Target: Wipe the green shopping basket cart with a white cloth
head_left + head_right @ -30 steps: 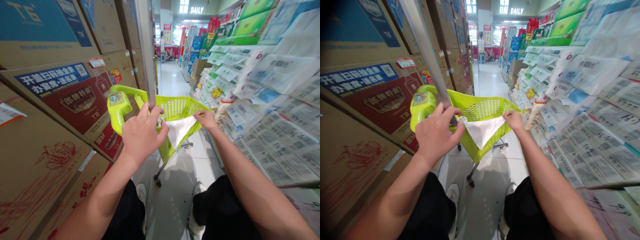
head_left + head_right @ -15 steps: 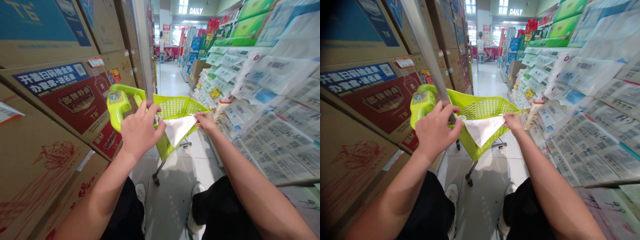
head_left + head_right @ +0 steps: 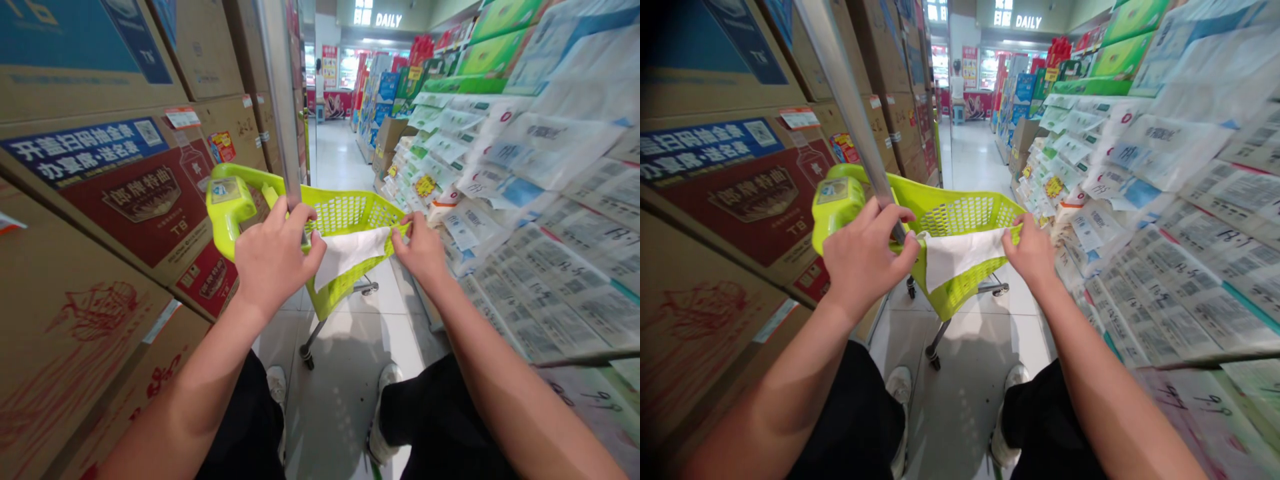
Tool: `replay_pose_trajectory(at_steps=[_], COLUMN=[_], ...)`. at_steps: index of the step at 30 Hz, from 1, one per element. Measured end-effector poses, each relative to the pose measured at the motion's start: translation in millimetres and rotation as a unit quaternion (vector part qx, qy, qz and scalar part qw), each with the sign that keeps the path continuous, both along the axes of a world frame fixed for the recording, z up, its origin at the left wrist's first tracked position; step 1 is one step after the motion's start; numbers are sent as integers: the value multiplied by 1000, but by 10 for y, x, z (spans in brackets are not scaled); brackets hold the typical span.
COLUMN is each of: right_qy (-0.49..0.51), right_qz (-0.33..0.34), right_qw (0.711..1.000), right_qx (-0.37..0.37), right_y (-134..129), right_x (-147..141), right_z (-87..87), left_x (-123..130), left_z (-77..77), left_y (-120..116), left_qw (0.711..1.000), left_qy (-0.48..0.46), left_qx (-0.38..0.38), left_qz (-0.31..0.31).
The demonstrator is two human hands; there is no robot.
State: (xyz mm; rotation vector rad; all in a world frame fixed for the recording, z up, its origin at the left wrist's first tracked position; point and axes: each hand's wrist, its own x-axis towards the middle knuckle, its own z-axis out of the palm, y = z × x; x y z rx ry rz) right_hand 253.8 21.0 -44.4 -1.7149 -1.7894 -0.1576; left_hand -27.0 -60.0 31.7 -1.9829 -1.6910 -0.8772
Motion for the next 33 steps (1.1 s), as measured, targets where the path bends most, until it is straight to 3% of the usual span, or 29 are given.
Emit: replay_pose_trajectory(at_steps=[4, 7, 13, 23, 33], right_qy=[-22, -8, -17, -105, -59], right_qz=[282, 365, 359, 273, 365], right_qw=[953, 922, 927, 955, 926], right_qx=[112, 133, 107, 48, 73], right_y=[58, 128, 268, 644, 326], right_x=[-599, -915, -997, -386, -1041], right_z=[0, -55, -255, -508, -273], left_x=[14, 10, -98, -327, -262], left_z=[-8, -17, -39, -85, -92], left_y=[-5, -9, 33, 224, 159], left_qw=[1000, 1000, 999, 999, 999], left_qy=[8, 7, -1, 7, -1], left_qx=[2, 16, 39, 51, 30], left_qz=[-2, -9, -23, -1, 11])
